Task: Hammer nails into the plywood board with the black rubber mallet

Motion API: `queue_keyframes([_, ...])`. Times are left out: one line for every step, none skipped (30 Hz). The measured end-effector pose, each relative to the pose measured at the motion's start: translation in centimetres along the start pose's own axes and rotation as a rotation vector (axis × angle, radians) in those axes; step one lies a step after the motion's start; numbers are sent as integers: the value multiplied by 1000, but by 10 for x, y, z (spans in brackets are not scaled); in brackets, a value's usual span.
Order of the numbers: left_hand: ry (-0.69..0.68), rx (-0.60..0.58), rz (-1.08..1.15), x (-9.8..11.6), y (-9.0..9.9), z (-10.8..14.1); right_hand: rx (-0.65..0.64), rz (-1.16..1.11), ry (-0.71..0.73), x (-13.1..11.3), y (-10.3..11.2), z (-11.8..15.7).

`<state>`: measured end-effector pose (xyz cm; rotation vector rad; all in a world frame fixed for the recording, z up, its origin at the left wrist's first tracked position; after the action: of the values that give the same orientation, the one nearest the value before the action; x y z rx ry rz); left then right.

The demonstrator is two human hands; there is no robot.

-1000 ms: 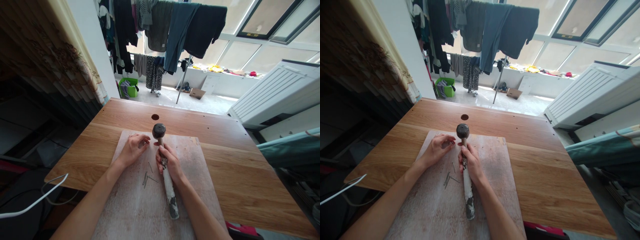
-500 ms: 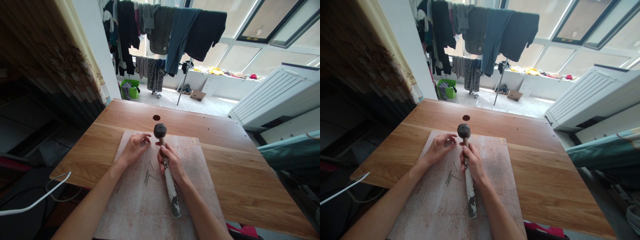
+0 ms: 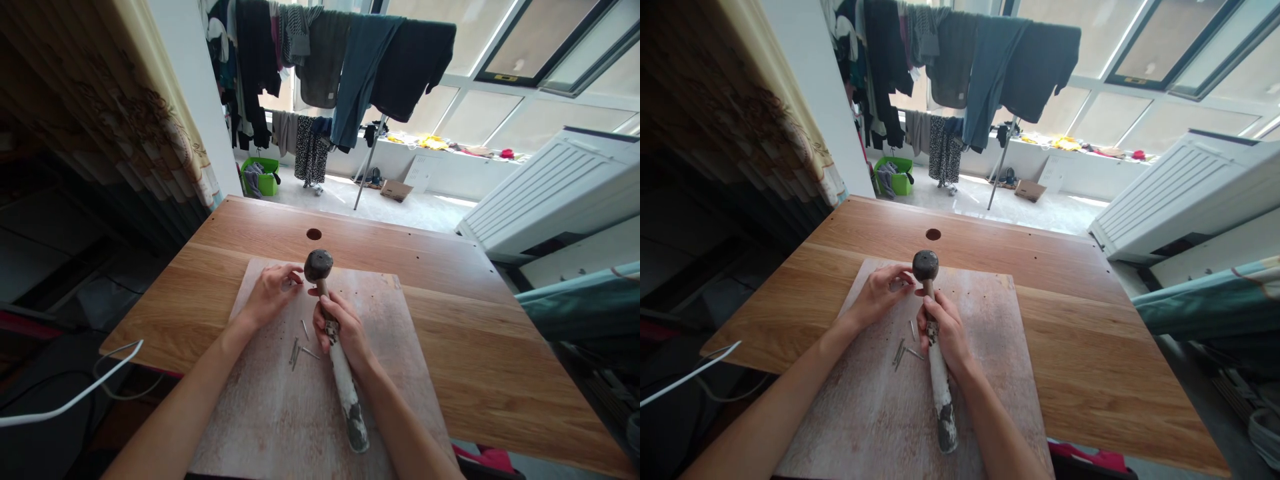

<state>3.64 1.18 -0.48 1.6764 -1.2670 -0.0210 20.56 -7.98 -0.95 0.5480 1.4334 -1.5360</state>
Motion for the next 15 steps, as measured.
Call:
queue_keyframes([0, 1, -1, -1, 0, 0, -4, -4, -1, 1, 0, 0])
queue_keyframes([0, 4, 0, -1, 0, 0, -8, -8, -1, 1, 0, 0])
queue_keyframes([2, 6, 3, -1, 0, 0, -11, -11, -2, 1, 0, 0])
queue_keyframes([5, 5, 6, -1, 0, 0, -14, -12, -2, 0, 0, 1])
queue_keyframes([8, 6, 9, -1, 0, 0, -14, -13, -2, -1, -1, 2])
queue_keyframes([9, 8, 9, 0, 0, 0, -16, -13, -1, -3, -2, 3])
queue_keyframes([10, 9, 7, 0, 0, 0, -15, -12, -1, -4, -4, 5])
queue_keyframes([9, 10, 1, 1, 0, 0, -16, -9, -3, -5, -5, 6])
queue_keyframes([6, 9, -10, 1, 0, 0, -16, -4, -7, -6, -7, 8])
queue_keyframes([2, 10, -25, 2, 0, -1, -16, 2, -15, -7, -8, 9])
queue_keyframes([-1, 11, -41, 2, 0, -1, -15, 10, -25, -7, -10, 10])
queue_keyframes([-3, 11, -56, 2, 0, -1, -13, 18, -37, -7, -11, 11])
queue_keyframes([-1, 12, -67, 2, 0, -1, -10, 26, -49, -7, -12, 12])
queue_keyframes([1, 11, -71, 1, 0, -1, -6, 32, -61, -7, -12, 12])
queue_keyframes([4, 8, -71, 1, 0, -1, -1, 37, -70, -6, -13, 12])
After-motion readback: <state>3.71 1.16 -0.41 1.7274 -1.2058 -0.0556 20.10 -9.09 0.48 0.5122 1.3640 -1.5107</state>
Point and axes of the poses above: each hand's wrist, its own z-axis away from the middle knuckle, its own y-axis out of the back of the hand, x = y × z, the point moved 1 cm from there along -z, towards the middle knuckle, and after that the axes turned 13 degrees about -y, right-handed, at the moved point
